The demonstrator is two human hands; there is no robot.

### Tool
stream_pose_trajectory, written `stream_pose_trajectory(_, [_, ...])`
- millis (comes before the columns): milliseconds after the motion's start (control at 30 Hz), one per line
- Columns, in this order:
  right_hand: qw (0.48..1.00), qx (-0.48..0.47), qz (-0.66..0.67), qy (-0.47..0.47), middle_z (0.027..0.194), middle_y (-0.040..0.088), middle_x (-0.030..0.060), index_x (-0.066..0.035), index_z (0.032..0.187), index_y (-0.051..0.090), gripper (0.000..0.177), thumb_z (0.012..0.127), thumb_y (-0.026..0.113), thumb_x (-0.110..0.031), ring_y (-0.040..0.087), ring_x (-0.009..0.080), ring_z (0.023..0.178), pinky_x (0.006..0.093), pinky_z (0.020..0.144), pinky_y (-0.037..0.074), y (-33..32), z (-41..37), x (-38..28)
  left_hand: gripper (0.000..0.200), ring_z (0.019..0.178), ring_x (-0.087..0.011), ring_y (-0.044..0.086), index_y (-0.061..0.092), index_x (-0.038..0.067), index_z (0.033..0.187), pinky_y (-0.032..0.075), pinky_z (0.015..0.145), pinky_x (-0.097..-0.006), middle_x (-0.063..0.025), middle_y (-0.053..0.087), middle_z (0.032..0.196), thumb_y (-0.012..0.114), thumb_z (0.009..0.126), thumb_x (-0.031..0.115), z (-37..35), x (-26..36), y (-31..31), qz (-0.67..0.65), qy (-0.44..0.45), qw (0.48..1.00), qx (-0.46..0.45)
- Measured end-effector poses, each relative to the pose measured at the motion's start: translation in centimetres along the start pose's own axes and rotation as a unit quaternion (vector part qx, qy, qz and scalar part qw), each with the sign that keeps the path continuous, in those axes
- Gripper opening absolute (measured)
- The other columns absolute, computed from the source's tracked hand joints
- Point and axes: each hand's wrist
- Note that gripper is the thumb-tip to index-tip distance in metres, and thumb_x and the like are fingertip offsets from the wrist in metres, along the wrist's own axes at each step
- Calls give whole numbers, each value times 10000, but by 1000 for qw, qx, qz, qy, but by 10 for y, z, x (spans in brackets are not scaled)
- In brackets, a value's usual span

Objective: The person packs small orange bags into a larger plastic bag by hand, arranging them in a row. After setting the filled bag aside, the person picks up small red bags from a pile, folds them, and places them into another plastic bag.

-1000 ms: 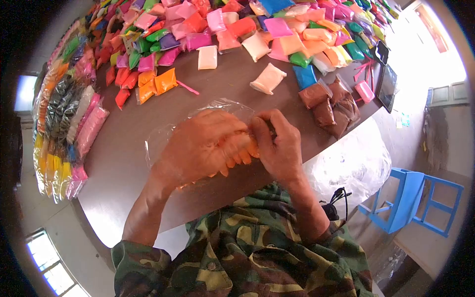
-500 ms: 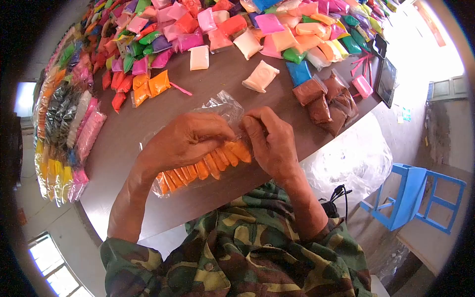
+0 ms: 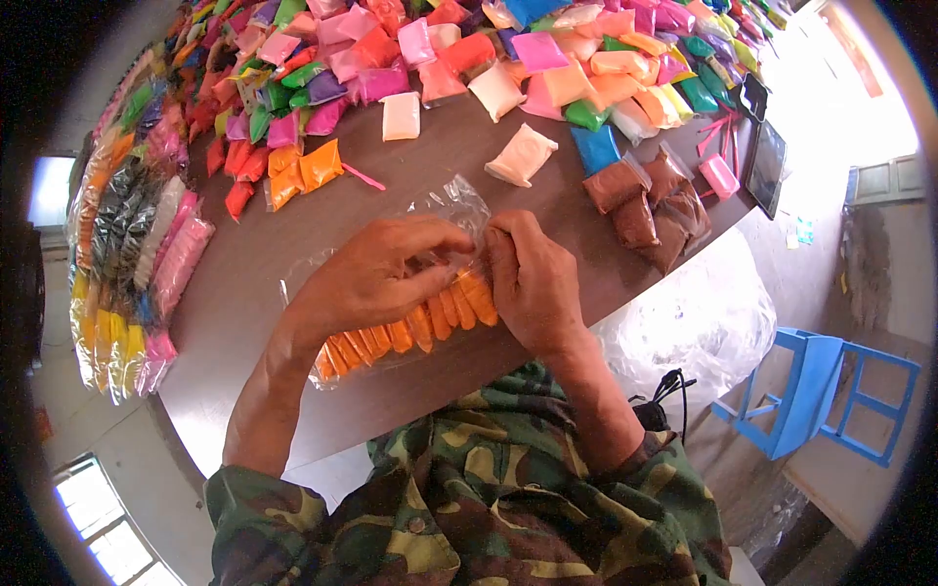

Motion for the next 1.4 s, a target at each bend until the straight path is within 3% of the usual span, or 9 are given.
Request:
stream_pose_trajectory(267, [998,22,-50,22,849,685,206,-57,1078,624,63,1017,632,-64,714,431,803,465,697,555,8,-1,-3,335,995,-267,753,689,9,1254,589,868,-374,-161,747,1112,774,962,150,-17,2,5,-23,-49,998,14])
stream_pose_trajectory(467, [999,26,-14,33,856,693,219,-47,1084,626,72,1022,644,-79,719,437,807,460,695,555,5,-1,-4,334,1055,-286,740,685,0,1269,587,887,-395,-165,748,1132,758,976,143,-14,-4,6,9,44,998,52])
stream_pose_trajectory(567, [999,26,-13,33,854,693,221,-43,1098,625,84,1029,645,-87,722,434,804,455,694,555,4,-1,-4,366,1085,-302,728,685,2,1277,582,901,-391,-161,741,1160,771,969,180,-13,-8,4,27,2,1000,-16])
stream_pose_trajectory(667, [999,36,-15,21,849,691,221,-44,1112,620,91,1038,640,-93,723,431,799,453,692,554,5,-1,-2,384,1083,-324,721,701,-2,1246,574,916,-382,-162,739,1162,794,946,219,-18,13,-3,-33,-89,995,34])
stream_pose_trajectory(767, [998,36,7,54,841,688,222,-44,1139,619,108,1050,629,-105,723,421,786,446,687,552,6,-3,-2,387,1075,-336,722,715,3,1217,578,919,-396,-157,744,1159,814,924,235,-35,48,-19,79,-10,995,55])
stream_pose_trajectory(867, [997,34,11,68,822,685,217,-38,1165,625,130,1069,612,-124,721,404,763,433,681,549,8,-2,-5,339,1082,-341,723,732,8,1157,582,923,-421,-160,750,1150,822,914,227,-58,52,-5,206,-37,974,87])
stream_pose_trajectory(967, [998,36,-4,55,798,682,203,-29,1170,637,145,1083,602,-139,715,375,728,418,668,543,8,-3,-3,307,1090,-338,724,741,16,1102,582,937,-432,-156,750,1181,831,900,230,-77,18,6,202,-39,970,127])
stream_pose_trajectory(1200, [998,37,11,41,746,656,179,-18,1098,669,166,1095,599,-168,684,324,654,392,626,522,7,-1,-9,362,1119,-335,714,751,51,1125,559,983,-451,-133,744,1208,841,883,304,-82,22,4,177,-54,974,129])
stream_pose_trajectory(1400, [997,51,-44,38,730,649,199,-22,1055,676,152,1080,615,-159,681,364,651,412,609,513,9,3,-9,476,1130,-334,719,741,42,1184,556,1006,-462,-144,743,1235,887,834,329,-97,40,6,233,-82,956,155])
Point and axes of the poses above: each hand's wrist, its own z-axis towards the middle knuckle, its own y-axis out of the palm, x = y × z
